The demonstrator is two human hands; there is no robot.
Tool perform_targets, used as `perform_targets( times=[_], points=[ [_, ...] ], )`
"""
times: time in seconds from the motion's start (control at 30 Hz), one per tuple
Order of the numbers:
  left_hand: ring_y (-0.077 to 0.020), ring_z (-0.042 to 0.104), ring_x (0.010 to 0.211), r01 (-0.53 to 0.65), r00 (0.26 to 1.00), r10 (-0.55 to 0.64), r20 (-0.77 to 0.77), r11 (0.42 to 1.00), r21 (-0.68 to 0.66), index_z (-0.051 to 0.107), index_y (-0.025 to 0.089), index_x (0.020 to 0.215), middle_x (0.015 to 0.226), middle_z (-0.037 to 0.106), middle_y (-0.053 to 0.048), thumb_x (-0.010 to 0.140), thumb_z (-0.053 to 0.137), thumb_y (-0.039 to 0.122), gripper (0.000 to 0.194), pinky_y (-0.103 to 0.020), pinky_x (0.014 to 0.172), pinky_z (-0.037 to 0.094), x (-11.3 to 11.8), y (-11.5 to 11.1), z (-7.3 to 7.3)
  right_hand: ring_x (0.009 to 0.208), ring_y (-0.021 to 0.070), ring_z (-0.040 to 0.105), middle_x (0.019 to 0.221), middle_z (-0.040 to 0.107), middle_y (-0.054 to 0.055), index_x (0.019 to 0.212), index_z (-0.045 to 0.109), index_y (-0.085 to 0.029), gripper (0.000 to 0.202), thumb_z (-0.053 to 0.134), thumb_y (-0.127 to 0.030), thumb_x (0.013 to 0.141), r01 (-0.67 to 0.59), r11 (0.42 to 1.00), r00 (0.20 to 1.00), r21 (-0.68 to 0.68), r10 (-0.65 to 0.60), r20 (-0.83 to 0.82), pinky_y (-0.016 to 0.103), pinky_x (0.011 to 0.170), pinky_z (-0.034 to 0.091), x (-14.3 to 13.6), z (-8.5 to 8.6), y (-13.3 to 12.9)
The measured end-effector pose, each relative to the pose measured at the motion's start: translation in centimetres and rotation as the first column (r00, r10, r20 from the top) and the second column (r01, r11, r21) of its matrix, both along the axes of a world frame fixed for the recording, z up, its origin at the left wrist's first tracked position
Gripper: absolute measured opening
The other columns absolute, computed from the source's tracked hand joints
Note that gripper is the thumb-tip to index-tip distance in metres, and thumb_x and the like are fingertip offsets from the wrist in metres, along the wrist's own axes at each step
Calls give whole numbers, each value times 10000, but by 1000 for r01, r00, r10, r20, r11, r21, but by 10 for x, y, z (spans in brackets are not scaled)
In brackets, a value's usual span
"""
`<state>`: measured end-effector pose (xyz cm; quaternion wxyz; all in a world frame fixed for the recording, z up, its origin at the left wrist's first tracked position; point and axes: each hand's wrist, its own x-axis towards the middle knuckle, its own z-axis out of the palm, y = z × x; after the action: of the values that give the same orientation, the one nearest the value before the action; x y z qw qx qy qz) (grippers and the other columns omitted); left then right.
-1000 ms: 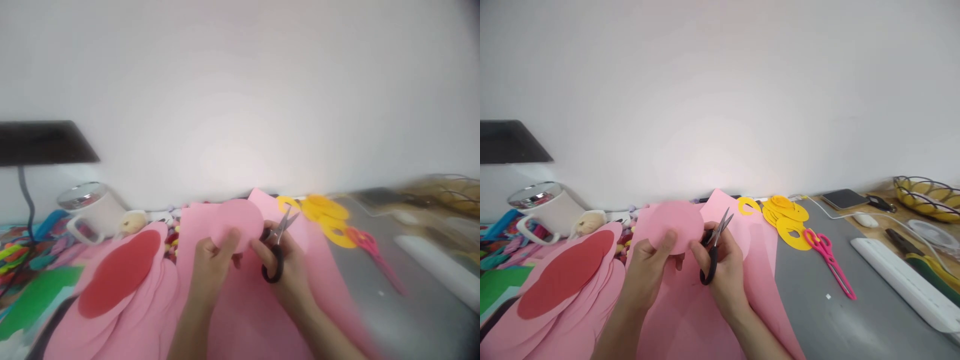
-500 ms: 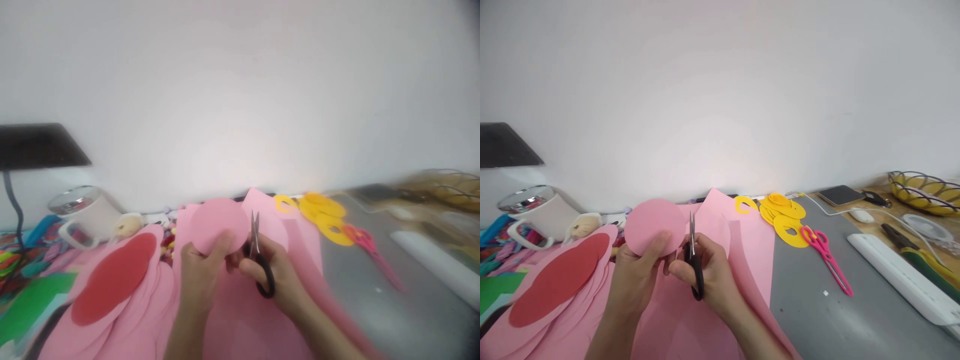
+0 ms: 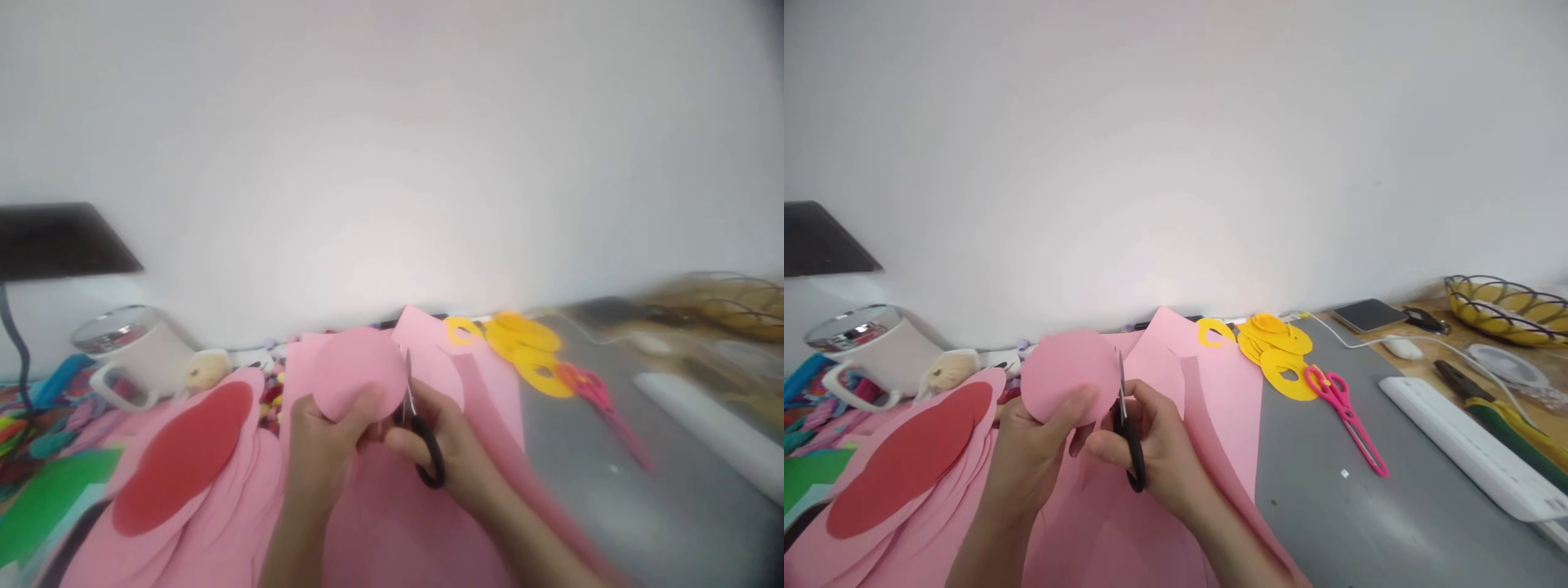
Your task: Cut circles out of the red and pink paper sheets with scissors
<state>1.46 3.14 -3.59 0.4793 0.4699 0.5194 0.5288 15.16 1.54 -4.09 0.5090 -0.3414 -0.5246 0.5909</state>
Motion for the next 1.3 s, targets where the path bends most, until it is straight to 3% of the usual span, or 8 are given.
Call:
perform_targets(
  times=[0.13,0.27,0.5,0.7,0.9,1.3],
  points=[
    [-127,504,392,-44,992,37,-122,998,-52,527,193,344,380,530,-6,648,757,378,424,-248,406,394,-1,-4,10,593,163,564,616,586,-22,778,550,-214,383,790,-507,722,-21,999,1000,-30,21,3,292,611,464,2,1,0],
    [-123,511,403,-59,981,49,-188,997,-49,523,204,340,370,518,4,688,713,342,419,-251,469,434,-4,-10,20,578,135,486,658,570,-17,768,574,-196,398,809,-506,689,-7,999,999,-37,9,46,257,551,399,4,1,2],
    [-127,475,332,55,992,-61,-106,997,-62,555,197,354,363,542,-18,688,726,330,398,-272,407,405,-7,-11,22,551,121,426,630,527,-31,768,575,-189,415,826,-502,660,-17,999,998,-46,20,64,235,490,350,7,3,3],
    [-107,452,305,48,994,-54,-91,997,-67,543,189,353,338,526,-7,692,731,325,410,-256,408,417,-8,-12,24,532,104,404,599,500,-51,706,542,-194,421,850,-473,640,-9,998,999,-57,11,37,226,495,352,5,4,2],
    [-101,455,305,40,996,-45,-76,997,-62,546,181,360,338,531,0,710,691,314,401,-250,394,401,-7,-13,25,576,127,437,647,531,-22,801,605,-176,449,846,-519,642,-77,995,997,-55,78,12,266,547,366,6,2,3],
    [-96,459,308,68,995,-73,-65,995,-77,555,178,359,333,536,2,699,707,294,390,-247,419,428,-6,-14,26,563,135,442,635,518,-19,769,610,-190,484,795,-621,649,-83,994,996,-67,85,31,304,598,421,5,6,2]
  ],
)
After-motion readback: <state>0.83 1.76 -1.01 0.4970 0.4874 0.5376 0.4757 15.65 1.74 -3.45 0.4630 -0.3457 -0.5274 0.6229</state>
